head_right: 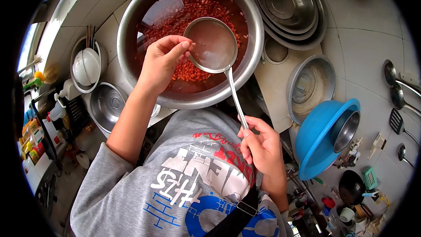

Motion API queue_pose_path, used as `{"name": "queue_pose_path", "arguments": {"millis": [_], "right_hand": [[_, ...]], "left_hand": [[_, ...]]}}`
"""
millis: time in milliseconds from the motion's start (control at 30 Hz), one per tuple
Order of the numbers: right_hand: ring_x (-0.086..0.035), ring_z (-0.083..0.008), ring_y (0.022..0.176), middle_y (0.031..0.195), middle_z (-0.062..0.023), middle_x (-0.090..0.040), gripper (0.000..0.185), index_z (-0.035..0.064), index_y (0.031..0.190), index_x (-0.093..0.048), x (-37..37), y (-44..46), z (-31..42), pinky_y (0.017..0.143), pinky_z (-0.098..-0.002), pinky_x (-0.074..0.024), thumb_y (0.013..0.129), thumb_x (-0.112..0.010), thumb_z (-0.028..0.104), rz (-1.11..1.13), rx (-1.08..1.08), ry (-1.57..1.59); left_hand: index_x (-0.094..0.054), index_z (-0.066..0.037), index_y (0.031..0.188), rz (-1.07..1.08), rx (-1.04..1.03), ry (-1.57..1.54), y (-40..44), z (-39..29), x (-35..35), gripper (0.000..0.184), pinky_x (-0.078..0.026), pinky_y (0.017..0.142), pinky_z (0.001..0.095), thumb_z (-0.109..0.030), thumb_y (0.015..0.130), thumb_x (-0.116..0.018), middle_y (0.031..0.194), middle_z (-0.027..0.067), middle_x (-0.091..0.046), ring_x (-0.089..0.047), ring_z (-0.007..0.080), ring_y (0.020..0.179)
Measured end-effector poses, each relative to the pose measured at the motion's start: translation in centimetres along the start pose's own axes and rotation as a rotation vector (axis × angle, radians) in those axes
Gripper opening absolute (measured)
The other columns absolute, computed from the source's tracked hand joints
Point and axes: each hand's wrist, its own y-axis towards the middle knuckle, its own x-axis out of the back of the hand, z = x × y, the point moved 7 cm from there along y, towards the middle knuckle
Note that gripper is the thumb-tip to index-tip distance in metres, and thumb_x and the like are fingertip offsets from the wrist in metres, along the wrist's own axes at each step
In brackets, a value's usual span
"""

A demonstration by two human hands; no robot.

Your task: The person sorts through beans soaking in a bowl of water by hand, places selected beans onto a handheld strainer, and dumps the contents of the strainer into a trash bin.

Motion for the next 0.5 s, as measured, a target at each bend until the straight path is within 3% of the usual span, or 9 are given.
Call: {"name": "queue_pose_path", "arguments": {"millis": [167,500], "right_hand": [[-0.056,-0.0076,0.056,0.097,-0.0099,-0.061,0.032,-0.0075,0.134,-0.054,-0.03,0.05,0.08,0.041,-0.0203,-0.0408,0.103,-0.052,0.001,-0.005,-0.004,0.000],[-0.056,-0.0076,0.055,0.097,-0.0098,-0.060,0.031,-0.0076,0.133,-0.055,-0.14,0.31,0.20,0.041,-0.0202,-0.0405,0.103,-0.052,0.001,-0.002,-0.003,-0.007]], "left_hand": [[-0.068,0.003,0.113,0.024,0.097,-0.298,0.24,0.78,0.19,0.018,-0.053,0.077,0.0246,-0.010,0.100,-0.066,0.099,0.0073,-0.071,-0.064,0.0106,0.084],[-0.067,0.007,0.117,0.116,0.107,-0.419,-0.20,0.13,-0.28,0.023,-0.056,0.082,0.0275,-0.008,0.101,-0.063,0.103,0.0116,-0.072,-0.066,0.0136,0.089]]}}
